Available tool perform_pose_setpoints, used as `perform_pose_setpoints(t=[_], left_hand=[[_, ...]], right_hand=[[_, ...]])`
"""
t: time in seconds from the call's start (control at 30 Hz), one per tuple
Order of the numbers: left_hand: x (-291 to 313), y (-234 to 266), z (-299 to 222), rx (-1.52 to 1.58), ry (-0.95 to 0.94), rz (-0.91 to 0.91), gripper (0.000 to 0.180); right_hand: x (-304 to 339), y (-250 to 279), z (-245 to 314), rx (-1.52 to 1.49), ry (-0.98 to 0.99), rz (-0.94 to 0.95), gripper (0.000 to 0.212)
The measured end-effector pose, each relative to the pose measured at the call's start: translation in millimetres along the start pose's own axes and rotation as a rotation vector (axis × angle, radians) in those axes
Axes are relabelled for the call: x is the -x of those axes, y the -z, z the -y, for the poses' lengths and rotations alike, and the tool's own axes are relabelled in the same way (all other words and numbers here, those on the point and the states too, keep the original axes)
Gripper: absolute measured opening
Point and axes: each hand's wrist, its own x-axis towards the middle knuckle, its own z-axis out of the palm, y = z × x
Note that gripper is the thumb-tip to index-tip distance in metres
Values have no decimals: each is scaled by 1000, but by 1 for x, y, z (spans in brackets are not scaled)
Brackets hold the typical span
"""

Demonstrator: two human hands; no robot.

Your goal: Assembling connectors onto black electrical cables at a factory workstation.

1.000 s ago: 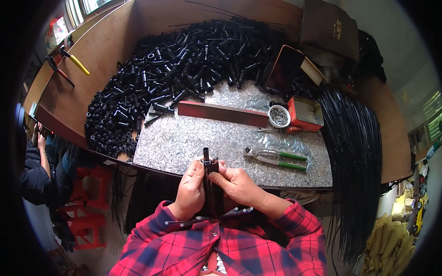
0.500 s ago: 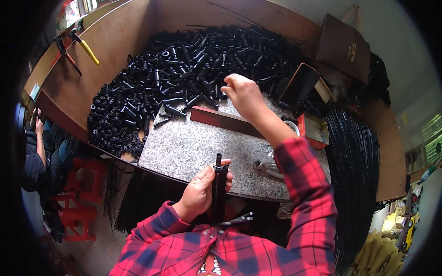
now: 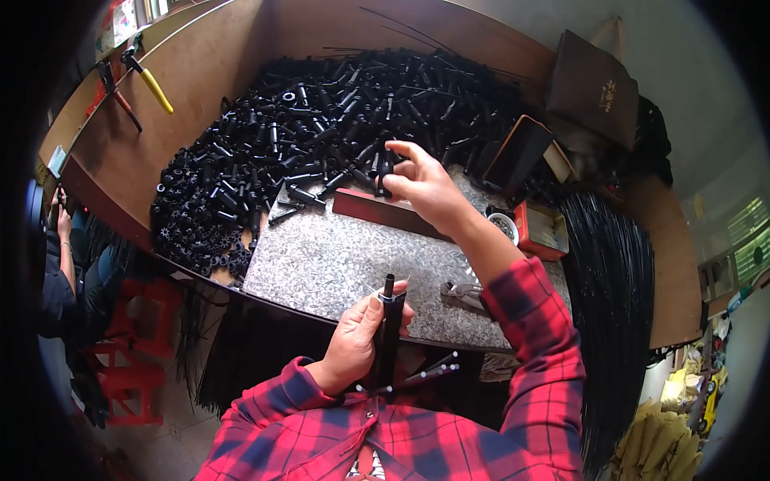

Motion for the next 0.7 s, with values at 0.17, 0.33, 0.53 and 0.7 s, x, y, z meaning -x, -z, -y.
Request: perform_pose_setpoints(t=[0.17,0.33,0.53,0.7], left_hand=[[1,-6,2,-32,7,-22,47],[5,-10,10,-21,20,-67,43],[10,-21,10,-92,-25,-34,41],[15,-25,8,-112,-46,-63,41]], right_hand=[[73,-3,20,-316,-141,111,51],[110,-12,39,-351,-182,134,49],[127,-20,42,-51,-17,133,47],[131,-34,58,269,-45,51,45]])
